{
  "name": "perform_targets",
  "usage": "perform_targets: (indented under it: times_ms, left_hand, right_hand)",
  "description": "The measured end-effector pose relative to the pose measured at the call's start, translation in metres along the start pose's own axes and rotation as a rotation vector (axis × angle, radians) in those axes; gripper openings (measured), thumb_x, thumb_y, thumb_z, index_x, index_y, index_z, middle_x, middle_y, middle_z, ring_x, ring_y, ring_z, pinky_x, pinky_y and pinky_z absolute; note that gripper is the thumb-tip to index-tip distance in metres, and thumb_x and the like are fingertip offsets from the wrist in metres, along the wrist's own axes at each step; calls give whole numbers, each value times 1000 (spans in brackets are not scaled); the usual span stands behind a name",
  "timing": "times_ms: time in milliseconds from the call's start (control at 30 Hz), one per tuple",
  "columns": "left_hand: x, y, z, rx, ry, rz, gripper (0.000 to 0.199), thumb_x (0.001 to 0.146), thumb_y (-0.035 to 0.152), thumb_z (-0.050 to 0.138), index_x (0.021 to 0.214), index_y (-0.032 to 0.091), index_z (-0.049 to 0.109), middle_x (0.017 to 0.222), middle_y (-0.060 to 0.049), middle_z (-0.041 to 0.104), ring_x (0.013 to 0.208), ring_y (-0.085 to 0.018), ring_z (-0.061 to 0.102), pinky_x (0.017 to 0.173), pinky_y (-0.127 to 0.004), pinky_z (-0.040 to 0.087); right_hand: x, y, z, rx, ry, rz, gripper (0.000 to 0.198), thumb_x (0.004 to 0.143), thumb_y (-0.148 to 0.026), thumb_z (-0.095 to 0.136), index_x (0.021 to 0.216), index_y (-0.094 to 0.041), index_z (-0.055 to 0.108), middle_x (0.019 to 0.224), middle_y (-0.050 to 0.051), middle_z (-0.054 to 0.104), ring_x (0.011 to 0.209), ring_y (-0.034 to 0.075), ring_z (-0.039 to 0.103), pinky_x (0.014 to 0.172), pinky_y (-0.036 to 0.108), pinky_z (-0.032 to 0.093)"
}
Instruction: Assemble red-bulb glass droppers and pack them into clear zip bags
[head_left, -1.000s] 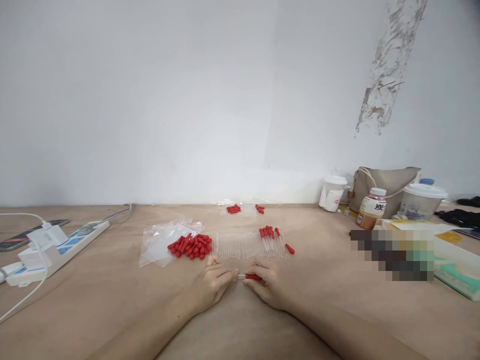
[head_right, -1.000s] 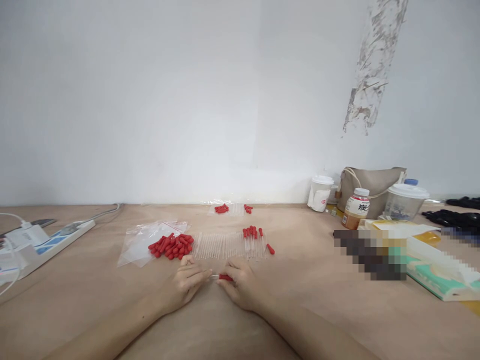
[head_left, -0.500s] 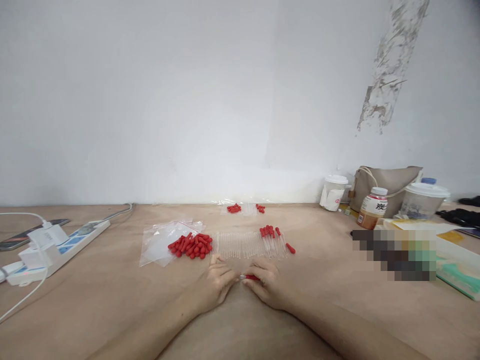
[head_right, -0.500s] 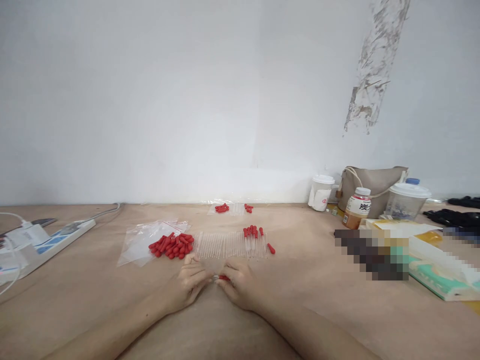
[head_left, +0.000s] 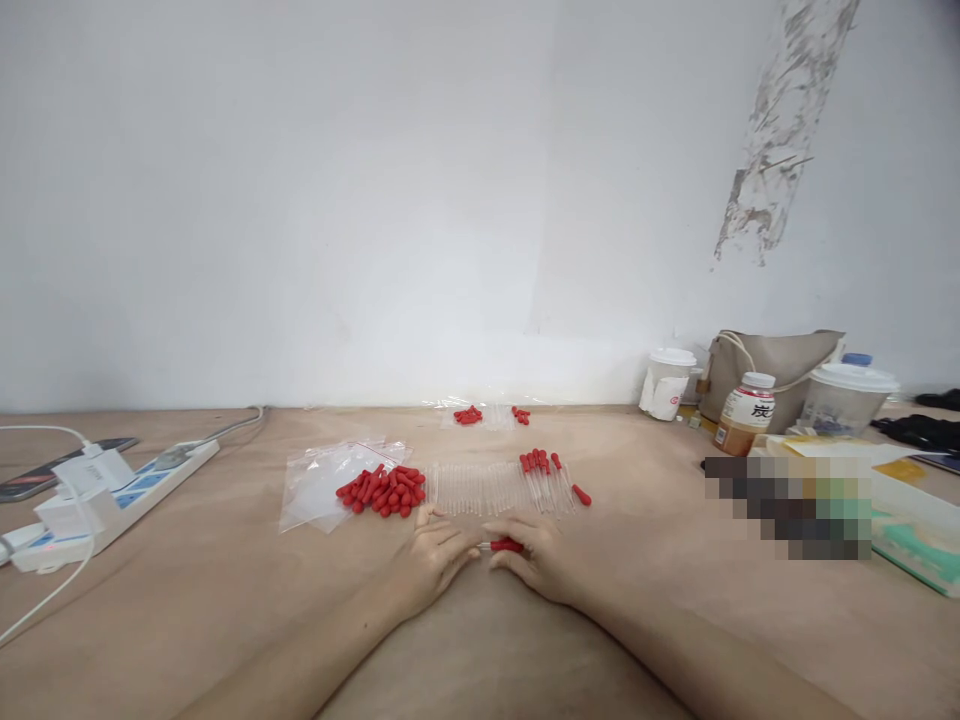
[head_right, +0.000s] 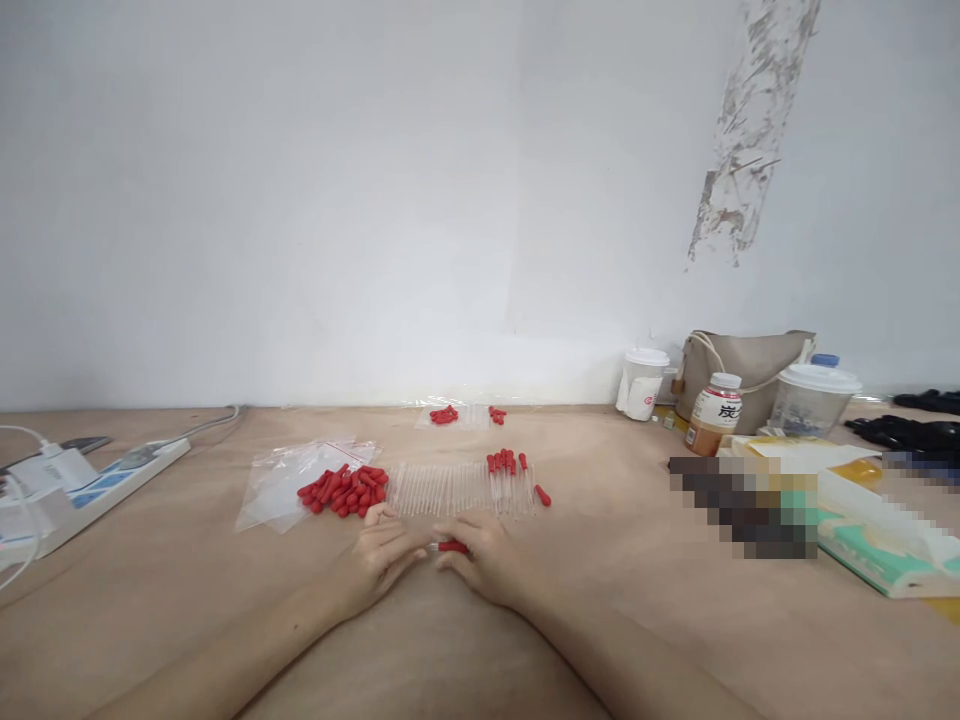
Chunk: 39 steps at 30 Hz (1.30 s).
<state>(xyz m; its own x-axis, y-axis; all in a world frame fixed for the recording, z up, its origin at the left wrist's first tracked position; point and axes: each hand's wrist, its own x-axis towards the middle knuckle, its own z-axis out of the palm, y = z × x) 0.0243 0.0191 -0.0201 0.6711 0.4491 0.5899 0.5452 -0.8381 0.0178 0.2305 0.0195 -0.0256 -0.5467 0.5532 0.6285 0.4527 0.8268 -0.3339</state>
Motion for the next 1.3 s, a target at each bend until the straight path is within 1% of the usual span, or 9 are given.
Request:
perform_targets:
  times_ms: [200, 400, 567, 700, 767, 800, 900, 1067, 1300]
  left_hand:
    - [-4, -7, -5, 4, -13, -57, 16, 88, 26, 42, 92, 21, 58, 73, 0, 65, 66, -13, 57, 82, -35, 28]
    - [-4, -4, -10, -23, -37, -85, 17, 88, 26, 43, 89, 21, 59, 68, 1, 63, 63, -12, 54, 83, -36, 27]
    - [-1, 2, -22, -54, -46, -131, 36, 82, 40, 49, 112, 20, 48, 88, -5, 62, 83, -21, 50, 84, -40, 27]
    - [1, 4, -26, -98, -73, -190, 36, 86, 35, 42, 118, 21, 40, 100, -7, 57, 93, -22, 46, 85, -39, 28]
    - [1, 4, -24, -98, -79, -232, 32, 87, 34, 40, 116, 21, 42, 100, -6, 57, 93, -22, 46, 85, -39, 29]
    - [1, 4, -23, -95, -79, -249, 30, 87, 33, 40, 114, 21, 44, 99, -6, 57, 93, -22, 46, 84, -39, 29]
    - [2, 5, -21, -89, -99, -269, 26, 87, 31, 41, 109, 22, 48, 99, -6, 57, 93, -22, 46, 83, -38, 30]
    - [2, 6, -22, -84, -113, -257, 22, 87, 29, 42, 105, 23, 52, 97, -5, 58, 91, -21, 46, 81, -37, 32]
    - [2, 6, -21, -85, -102, -252, 19, 85, 27, 44, 101, 22, 54, 94, -4, 58, 88, -21, 47, 79, -36, 34]
  right_hand:
    - [-6, 5, -11, 100, 26, 118, 7, 75, -22, 56, 81, -20, 60, 79, 2, 63, 75, 14, 56, 69, 26, 42]
    - [-4, 7, -12, 249, 69, 185, 10, 74, -26, 57, 80, -20, 64, 78, 2, 64, 74, 14, 56, 70, 27, 43]
    - [12, 12, -20, 634, 233, 437, 27, 73, -39, 56, 92, -21, 61, 79, 2, 64, 74, 14, 58, 69, 28, 44]
    - [27, 35, -49, 791, 454, 573, 45, 65, -47, 61, 101, -20, 53, 74, 1, 62, 69, 13, 57, 66, 26, 44]
    - [29, 56, -68, 671, 607, 657, 43, 66, -52, 56, 93, -18, 54, 71, 1, 61, 64, 12, 55, 62, 24, 43]
    - [28, 69, -77, 567, 618, 687, 42, 68, -52, 53, 92, -17, 54, 72, 2, 60, 64, 11, 55, 61, 23, 43]
    - [21, 107, -92, 210, 462, 819, 37, 70, -49, 50, 88, -17, 58, 67, 1, 60, 61, 12, 54, 57, 22, 40]
    - [4, 147, -79, 15, 360, 942, 24, 66, -37, 55, 73, -16, 64, 65, 4, 61, 61, 15, 54, 57, 25, 37]
    - [2, 149, -63, -146, 255, 995, 30, 66, -44, 54, 79, -19, 65, 74, 5, 64, 68, 17, 57, 58, 25, 37]
